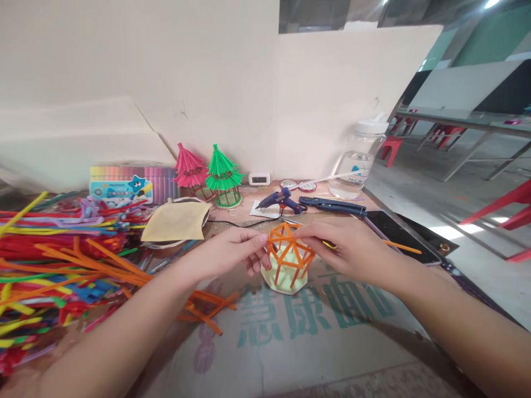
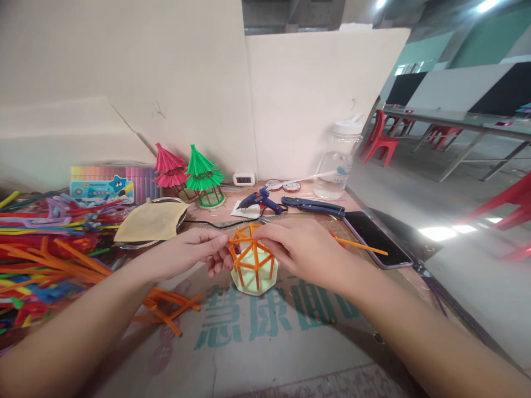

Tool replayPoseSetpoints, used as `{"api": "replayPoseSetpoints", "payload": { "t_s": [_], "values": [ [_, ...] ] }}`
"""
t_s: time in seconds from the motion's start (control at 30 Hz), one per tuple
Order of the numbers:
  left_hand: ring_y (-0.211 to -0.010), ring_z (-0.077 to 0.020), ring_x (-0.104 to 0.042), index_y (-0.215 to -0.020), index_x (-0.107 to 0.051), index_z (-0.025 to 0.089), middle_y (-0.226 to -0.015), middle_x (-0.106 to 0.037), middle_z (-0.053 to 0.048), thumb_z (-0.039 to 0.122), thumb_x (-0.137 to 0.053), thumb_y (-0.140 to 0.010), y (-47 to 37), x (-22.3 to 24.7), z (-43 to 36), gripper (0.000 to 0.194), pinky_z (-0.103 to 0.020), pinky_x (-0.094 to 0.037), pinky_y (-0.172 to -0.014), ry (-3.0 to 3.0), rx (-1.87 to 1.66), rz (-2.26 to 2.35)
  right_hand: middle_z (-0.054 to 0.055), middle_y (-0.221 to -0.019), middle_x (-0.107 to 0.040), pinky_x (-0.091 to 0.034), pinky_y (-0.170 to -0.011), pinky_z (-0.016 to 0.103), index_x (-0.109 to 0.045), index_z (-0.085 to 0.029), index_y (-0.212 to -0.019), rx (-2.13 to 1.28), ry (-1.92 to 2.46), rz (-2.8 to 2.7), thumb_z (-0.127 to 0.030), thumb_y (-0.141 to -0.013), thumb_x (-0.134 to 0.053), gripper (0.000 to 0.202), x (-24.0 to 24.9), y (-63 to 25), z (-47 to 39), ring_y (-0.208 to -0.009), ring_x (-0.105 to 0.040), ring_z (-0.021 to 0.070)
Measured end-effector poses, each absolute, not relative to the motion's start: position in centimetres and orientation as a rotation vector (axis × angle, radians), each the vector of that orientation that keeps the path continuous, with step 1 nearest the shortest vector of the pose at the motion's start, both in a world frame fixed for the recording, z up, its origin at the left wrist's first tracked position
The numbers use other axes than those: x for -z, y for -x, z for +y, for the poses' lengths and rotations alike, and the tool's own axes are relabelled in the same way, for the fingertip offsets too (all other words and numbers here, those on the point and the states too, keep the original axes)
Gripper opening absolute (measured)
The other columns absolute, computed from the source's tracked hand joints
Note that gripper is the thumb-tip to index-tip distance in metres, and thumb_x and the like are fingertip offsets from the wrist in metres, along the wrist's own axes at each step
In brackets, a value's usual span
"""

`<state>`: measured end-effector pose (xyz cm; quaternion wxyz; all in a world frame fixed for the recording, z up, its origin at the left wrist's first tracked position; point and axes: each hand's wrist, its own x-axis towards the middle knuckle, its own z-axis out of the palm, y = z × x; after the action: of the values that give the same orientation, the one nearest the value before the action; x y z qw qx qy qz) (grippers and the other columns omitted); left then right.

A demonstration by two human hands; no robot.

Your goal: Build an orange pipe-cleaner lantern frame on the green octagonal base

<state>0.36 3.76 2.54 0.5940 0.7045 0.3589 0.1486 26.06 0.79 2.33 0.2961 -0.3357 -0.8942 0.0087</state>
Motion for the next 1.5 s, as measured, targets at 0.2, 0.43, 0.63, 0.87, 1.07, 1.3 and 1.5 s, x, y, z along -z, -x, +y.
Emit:
{"api": "replayPoseSetpoints", "payload": {
  "t_s": [0.2,0.43,0.63,0.87,1.07,1.3,1.5],
  "values": [
    [-0.063,-0.0108,-0.061,-0.087,-0.065,0.012,-0.081,-0.07,-0.006,0.057,-0.049,-0.095,-0.3,-2.6,3.7,0.049,-0.024,-0.051,-0.062,-1.648,-0.345,0.83,0.002,-0.102,-0.076,-0.049,-0.075,0.026,-0.068,-0.021,-0.11,-0.08,0.923,-2.349,-0.016,-0.093,-0.055,0.022,-2.4,-26.6,0.8,-0.086,-0.068,0.0159],
    [-0.062,-0.0105,-0.058,-0.086,-0.061,0.012,-0.074,-0.063,-0.002,0.06,-0.048,-0.094,-0.4,-2.3,3.6,0.049,-0.023,-0.05,-0.06,-1.645,-0.353,0.803,0.002,-0.104,-0.076,-0.048,-0.077,0.024,-0.068,-0.02,-0.11,-0.107,0.898,-2.388,-0.013,-0.092,-0.054,0.024,-2.6,-26.5,0.8,-0.089,-0.068,0.0151],
    [-0.06,-0.0107,-0.055,-0.078,-0.057,0.015,-0.067,-0.057,0.001,0.063,-0.05,-0.09,-0.5,-2.6,3.4,0.051,-0.023,-0.047,-0.057,-1.689,-0.347,0.843,0.002,-0.098,-0.075,-0.048,-0.075,0.025,-0.067,-0.02,-0.11,-0.08,0.869,-2.383,-0.012,-0.092,-0.055,0.023,-2.8,-26.4,0.4,-0.085,-0.067,0.0149],
    [-0.059,-0.0109,-0.055,-0.076,-0.057,0.015,-0.066,-0.057,0.001,0.065,-0.048,-0.09,-0.5,-2.9,3.3,0.053,-0.024,-0.046,-0.058,-1.724,-0.34,0.881,0.002,-0.099,-0.074,-0.047,-0.076,0.027,-0.066,-0.023,-0.113,-0.05,0.88,-2.42,-0.011,-0.092,-0.056,0.026,-2.8,-26.4,0.2,-0.088,-0.066,0.0165],
    [-0.066,-0.0116,-0.057,-0.088,-0.066,0.015,-0.077,-0.064,-0.001,0.055,-0.06,-0.087,-0.2,-3.0,3.9,0.04,-0.026,-0.049,-0.066,-1.653,-0.24,0.807,0.001,-0.099,-0.075,-0.048,-0.074,0.029,-0.067,-0.025,-0.112,-0.05,0.909,-2.453,-0.014,-0.094,-0.053,0.025,-3.0,-26.2,0.1,-0.085,-0.067,0.0168],
    [-0.073,-0.0122,-0.058,-0.099,-0.064,0.017,-0.087,-0.065,-0.001,0.037,-0.062,-0.089,0.4,-3.0,4.3,0.023,-0.025,-0.049,-0.069,-1.828,-0.3,0.859,0.004,-0.101,-0.075,-0.05,-0.071,0.027,-0.068,-0.023,-0.112,-0.083,1.007,-2.411,-0.018,-0.094,-0.052,0.024,-3.2,-26.8,0.3,-0.087,-0.068,0.0174],
    [-0.084,-0.0147,-0.061,-0.112,-0.067,0.021,-0.095,-0.069,-0.002,0.021,-0.058,-0.092,0.6,-3.6,4.0,0.022,-0.025,-0.047,-0.077,-2.36,-0.506,0.765,0.002,-0.1,-0.076,-0.047,-0.062,0.023,-0.069,-0.023,-0.112,-0.114,1.031,-2.331,-0.021,-0.095,-0.053,0.024,-3.5,-27.4,0.3,-0.074,-0.066,0.013]
  ]
}}
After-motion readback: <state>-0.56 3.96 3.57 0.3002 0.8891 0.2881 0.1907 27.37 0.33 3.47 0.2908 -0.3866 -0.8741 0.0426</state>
